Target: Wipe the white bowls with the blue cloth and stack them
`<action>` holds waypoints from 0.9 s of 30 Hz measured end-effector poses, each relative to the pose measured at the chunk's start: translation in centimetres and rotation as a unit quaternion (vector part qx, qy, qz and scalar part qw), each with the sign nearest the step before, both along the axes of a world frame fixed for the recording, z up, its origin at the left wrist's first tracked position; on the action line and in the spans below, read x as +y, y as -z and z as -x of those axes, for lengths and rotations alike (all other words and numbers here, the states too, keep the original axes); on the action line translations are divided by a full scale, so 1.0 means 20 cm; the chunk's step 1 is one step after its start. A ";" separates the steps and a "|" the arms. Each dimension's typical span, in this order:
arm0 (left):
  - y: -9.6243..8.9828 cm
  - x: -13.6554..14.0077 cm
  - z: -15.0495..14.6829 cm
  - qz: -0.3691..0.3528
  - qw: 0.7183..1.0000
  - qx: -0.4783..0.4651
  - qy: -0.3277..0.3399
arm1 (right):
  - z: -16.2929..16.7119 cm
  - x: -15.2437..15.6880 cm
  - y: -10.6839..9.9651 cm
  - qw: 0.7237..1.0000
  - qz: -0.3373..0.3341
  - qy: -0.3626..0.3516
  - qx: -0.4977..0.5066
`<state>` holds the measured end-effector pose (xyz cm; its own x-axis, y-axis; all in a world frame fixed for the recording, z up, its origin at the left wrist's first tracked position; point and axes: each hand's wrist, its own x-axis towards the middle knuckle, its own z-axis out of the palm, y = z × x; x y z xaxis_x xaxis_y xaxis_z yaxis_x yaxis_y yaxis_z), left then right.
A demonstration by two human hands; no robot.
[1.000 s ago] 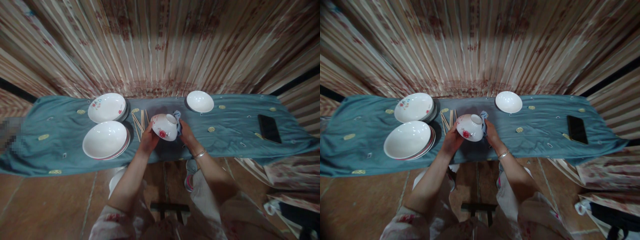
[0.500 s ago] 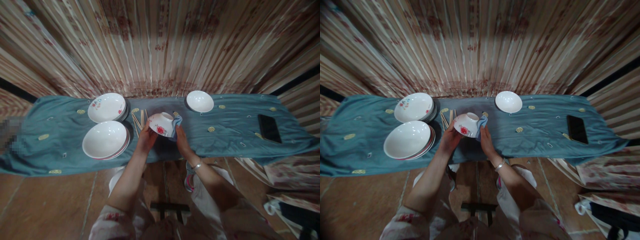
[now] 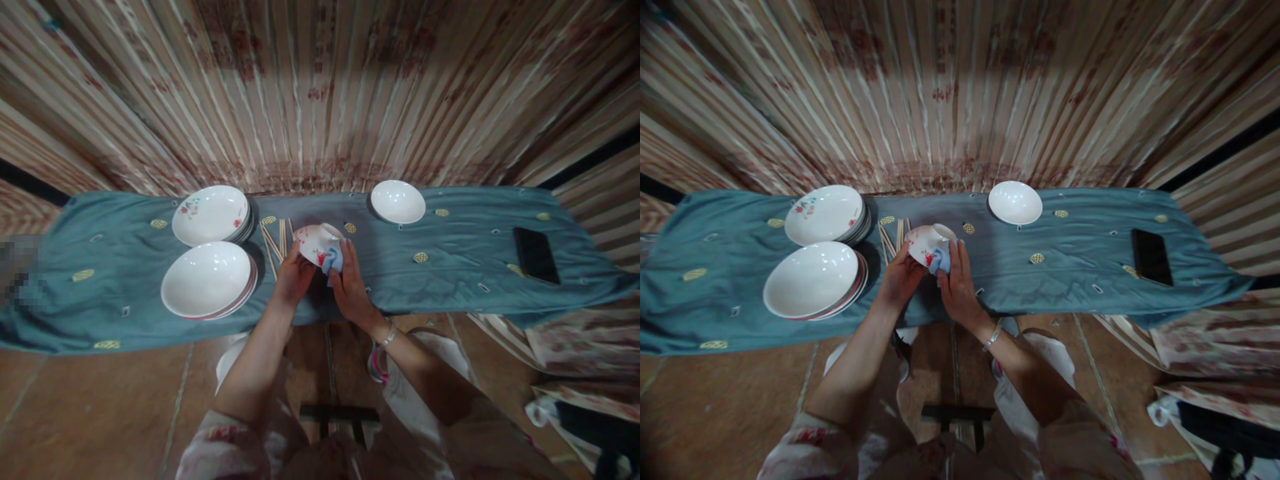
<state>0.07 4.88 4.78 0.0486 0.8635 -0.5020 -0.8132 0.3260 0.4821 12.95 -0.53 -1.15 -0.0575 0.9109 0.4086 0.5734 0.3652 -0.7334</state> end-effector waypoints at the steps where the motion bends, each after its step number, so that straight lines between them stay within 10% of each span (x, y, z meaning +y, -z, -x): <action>1: 0.00 0.00 0.00 -0.007 1.000 0.002 0.005 | 0.00 0.00 0.00 1.000 -0.013 -0.006 -0.022; 27: -0.04 -0.09 -0.07 -0.059 0.996 0.016 0.066 | -0.03 0.01 -0.15 0.975 -0.091 -0.069 -0.192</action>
<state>1.41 3.00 5.59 0.1524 0.9035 -0.4007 -0.7508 0.3695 0.5476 13.61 -0.35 1.94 -0.3552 0.7978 0.4872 0.7294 0.5625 -0.3894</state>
